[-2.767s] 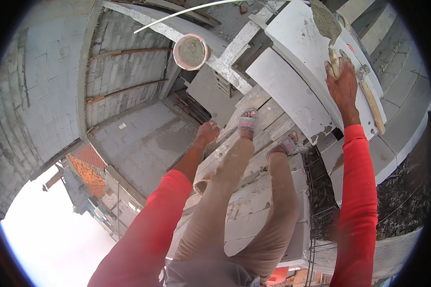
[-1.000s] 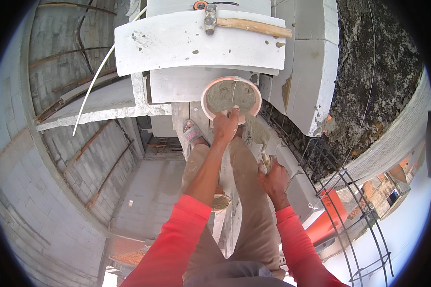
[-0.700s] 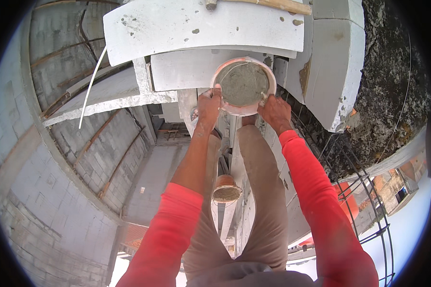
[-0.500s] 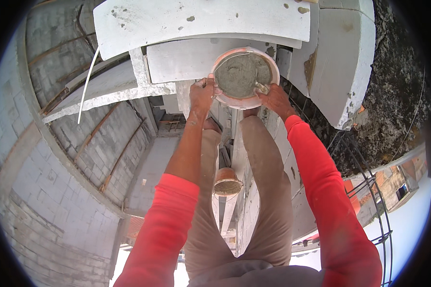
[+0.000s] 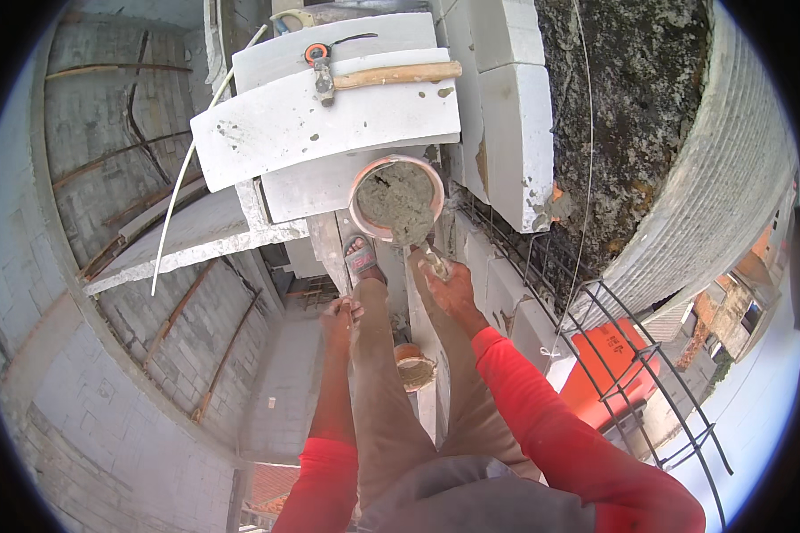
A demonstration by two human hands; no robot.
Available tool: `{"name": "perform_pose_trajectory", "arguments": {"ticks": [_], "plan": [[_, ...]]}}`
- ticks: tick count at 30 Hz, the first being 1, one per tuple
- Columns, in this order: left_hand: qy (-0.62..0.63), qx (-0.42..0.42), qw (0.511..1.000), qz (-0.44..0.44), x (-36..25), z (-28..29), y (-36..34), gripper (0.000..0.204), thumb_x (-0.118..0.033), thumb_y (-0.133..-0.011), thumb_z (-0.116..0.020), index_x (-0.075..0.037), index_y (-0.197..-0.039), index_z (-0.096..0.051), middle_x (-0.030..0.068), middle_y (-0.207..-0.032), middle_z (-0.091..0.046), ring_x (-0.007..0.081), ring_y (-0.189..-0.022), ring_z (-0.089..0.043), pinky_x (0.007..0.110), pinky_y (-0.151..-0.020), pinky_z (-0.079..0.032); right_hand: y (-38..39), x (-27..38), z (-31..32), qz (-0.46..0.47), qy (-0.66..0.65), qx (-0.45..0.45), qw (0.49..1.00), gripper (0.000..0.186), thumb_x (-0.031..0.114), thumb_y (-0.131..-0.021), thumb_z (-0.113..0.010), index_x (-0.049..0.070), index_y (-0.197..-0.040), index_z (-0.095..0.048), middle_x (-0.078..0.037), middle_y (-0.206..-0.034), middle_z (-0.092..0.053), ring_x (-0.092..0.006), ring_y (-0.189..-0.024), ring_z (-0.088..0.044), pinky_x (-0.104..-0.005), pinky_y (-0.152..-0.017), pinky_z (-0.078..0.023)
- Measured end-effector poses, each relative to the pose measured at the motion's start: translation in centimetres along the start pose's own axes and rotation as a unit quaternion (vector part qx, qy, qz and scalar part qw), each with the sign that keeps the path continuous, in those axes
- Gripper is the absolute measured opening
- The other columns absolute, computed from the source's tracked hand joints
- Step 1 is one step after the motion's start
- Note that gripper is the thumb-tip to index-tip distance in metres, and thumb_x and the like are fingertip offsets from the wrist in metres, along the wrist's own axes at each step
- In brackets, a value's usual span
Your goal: The person scoops cement from a bucket with a trowel and applies it to the edge of a corrugated roof. They repeatedly transfer cement between buckets and smooth the applied material along the roof edge.
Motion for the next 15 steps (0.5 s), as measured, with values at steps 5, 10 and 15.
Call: {"name": "perform_pose_trajectory", "arguments": {"ticks": [5,10,15], "plan": [[-0.087,0.021,0.995,-0.036,1.6,1.0,4.7,0.030,-0.001,-0.098,-0.065,0.001,-0.128,-0.068,0.0078,-0.095,-0.072,0.0134,-0.079,-0.072,0.028,-0.064,-0.054,10.9,9.4,4.1,0.002,-0.084,0.006,0.996,0.039,0.039,-0.100,-0.079,0.000,-0.098,-0.072,0.001,-0.075,-0.063,-0.0084,-0.072,-0.052,-0.0332,-0.065,-0.047],[-0.033,0.126,0.986,-0.107,-2.9,-2.1,7.1,0.035,-0.001,-0.095,-0.067,0.004,-0.129,-0.067,0.0037,-0.095,-0.064,0.0114,-0.071,-0.062,0.029,-0.068,-0.057,20.4,20.6,10.8,0.090,-0.106,0.010,0.990,0.036,0.036,-0.101,-0.079,0.001,-0.099,-0.071,0.005,-0.076,-0.059,-0.0060,-0.071,-0.049,-0.0295,-0.062,-0.044],[-0.047,0.189,0.965,-0.175,-10.4,-7.2,11.5,0.029,-0.005,-0.100,-0.064,0.007,-0.127,-0.068,0.0080,-0.105,-0.069,0.0137,-0.080,-0.069,0.028,-0.073,-0.059,31.7,30.0,21.2,0.149,-0.134,0.003,0.980,0.033,0.032,-0.103,-0.077,0.001,-0.095,-0.067,0.007,-0.072,-0.054,-0.0029,-0.067,-0.045,-0.0263,-0.056,-0.038]]}}
Point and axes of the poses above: each hand's wrist, its own y-axis away from the middle knuckle, its own z-axis out of the back of the hand, x = y × z, the point moved 1 cm from there along -y, towards the middle knuckle
